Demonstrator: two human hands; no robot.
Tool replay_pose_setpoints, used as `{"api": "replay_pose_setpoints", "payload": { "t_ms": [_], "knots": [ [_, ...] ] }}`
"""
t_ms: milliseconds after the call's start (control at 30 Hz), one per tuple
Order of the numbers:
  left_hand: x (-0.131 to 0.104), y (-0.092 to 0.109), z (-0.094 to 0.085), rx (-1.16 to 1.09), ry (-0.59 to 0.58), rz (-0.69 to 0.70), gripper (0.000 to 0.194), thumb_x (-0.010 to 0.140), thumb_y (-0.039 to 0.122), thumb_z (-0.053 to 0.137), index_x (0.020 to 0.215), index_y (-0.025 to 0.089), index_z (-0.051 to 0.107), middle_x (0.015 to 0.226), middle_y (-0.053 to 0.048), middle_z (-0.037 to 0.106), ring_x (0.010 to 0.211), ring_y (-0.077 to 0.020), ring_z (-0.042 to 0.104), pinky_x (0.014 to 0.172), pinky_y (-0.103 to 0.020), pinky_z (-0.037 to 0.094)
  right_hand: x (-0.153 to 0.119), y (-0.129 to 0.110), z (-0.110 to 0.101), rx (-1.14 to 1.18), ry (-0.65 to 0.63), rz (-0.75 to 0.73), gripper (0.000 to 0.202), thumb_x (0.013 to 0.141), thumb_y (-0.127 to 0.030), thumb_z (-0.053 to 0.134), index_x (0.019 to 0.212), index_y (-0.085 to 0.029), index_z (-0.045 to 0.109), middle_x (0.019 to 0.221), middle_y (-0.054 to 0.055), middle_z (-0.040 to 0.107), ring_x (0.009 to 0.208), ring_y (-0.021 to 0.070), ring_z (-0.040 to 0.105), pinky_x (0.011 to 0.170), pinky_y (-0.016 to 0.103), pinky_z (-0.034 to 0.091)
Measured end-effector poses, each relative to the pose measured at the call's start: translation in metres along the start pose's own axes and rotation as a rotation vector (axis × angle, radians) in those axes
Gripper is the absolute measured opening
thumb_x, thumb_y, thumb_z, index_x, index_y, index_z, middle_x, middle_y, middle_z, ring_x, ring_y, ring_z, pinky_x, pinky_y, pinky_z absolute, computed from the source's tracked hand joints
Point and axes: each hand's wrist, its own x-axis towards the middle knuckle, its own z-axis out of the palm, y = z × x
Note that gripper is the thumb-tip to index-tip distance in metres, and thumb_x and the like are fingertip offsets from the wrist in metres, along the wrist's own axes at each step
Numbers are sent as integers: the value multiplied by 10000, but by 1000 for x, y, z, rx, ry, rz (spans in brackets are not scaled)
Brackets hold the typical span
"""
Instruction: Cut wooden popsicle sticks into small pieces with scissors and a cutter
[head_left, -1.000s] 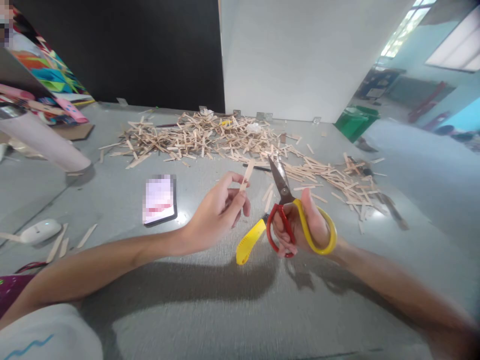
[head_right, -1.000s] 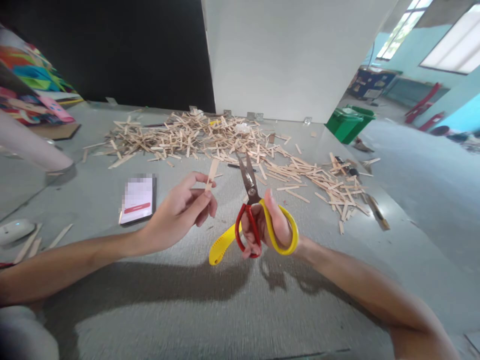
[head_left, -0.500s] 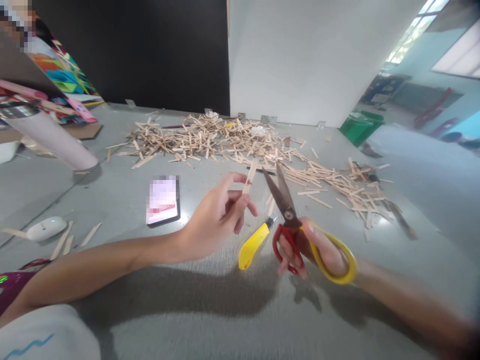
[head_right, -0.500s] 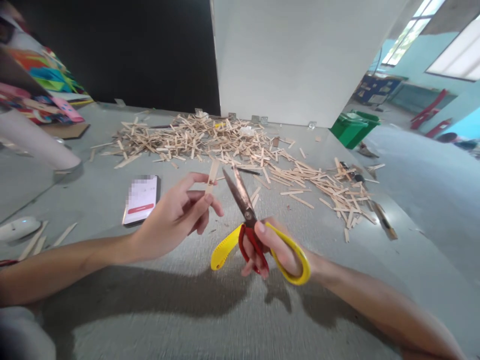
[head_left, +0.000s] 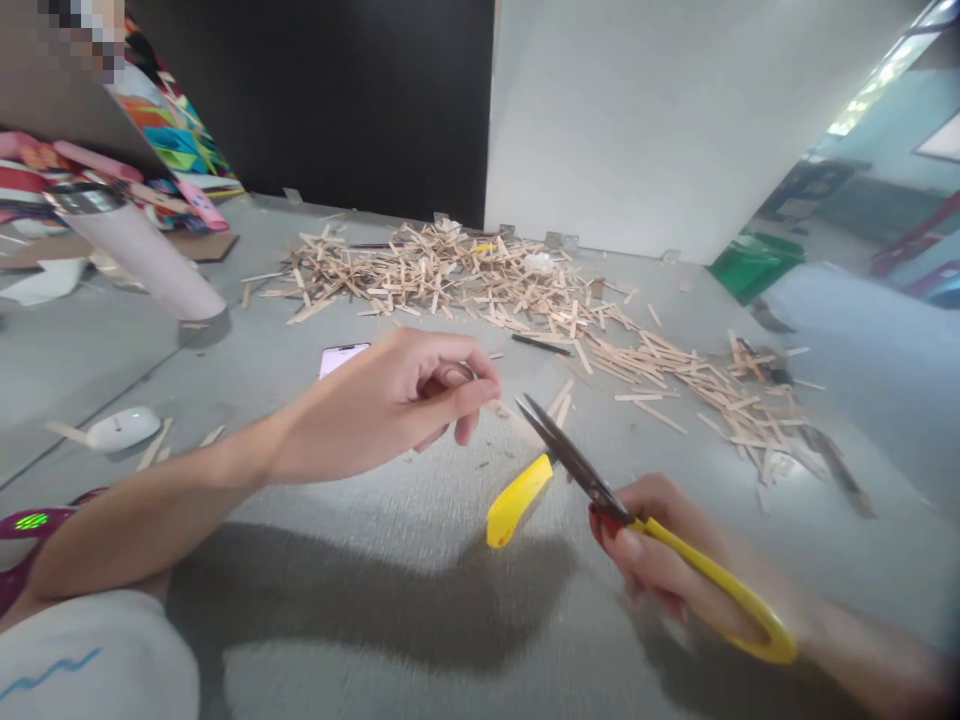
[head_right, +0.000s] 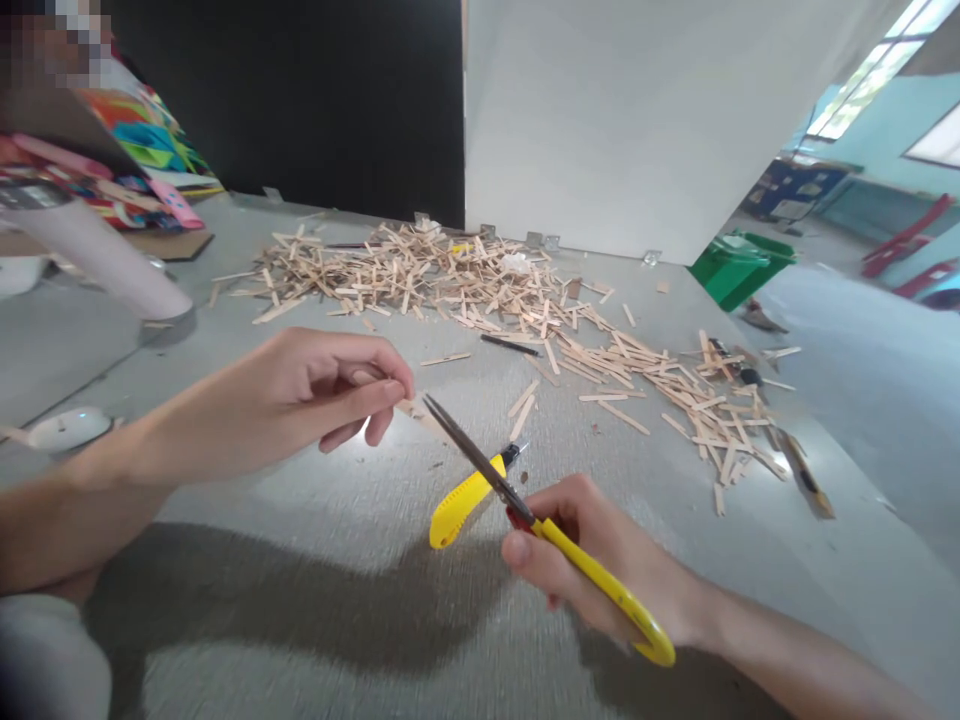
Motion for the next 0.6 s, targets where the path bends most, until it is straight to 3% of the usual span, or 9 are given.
{"api": "replay_pose_setpoints", "payload": {
  "t_ms": [133, 333, 500, 600],
  "knots": [
    [1, 6, -1, -25, 29, -23, 239, 1018, 273, 701, 811, 183, 779, 611, -38, 678, 403, -96, 517, 369, -185, 357, 2, 7, 3, -11, -131, 1, 533, 962, -749, 703, 870, -239, 580, 626, -49, 544, 420, 83, 416, 333, 208, 292],
    [0, 2, 0, 3, 39, -14, 248, 1028, 265, 706, 805, 182, 775, 618, -28, 671, 408, -91, 529, 384, -187, 369, -4, 34, 2, 43, -77, 53, 514, 954, -755, 700, 983, -259, 569, 644, -54, 603, 359, 78, 392, 302, 212, 253],
    [2, -3, 0, 72, 52, 42, 275, 1071, 290, 647, 836, 187, 746, 629, -4, 694, 413, -72, 547, 399, -161, 379, -3, 23, 2, -1, -83, 150, 616, 899, -857, 671, 963, -255, 553, 582, -63, 567, 364, 87, 403, 321, 206, 275],
    [1, 2, 0, 116, 23, -6, 269, 1078, 283, 625, 851, 190, 733, 651, 7, 710, 440, -70, 561, 424, -155, 414, 0, 17, 5, -16, -80, 202, 671, 874, -903, 652, 939, -246, 531, 561, -75, 549, 361, 67, 369, 343, 197, 280]
  ]
}}
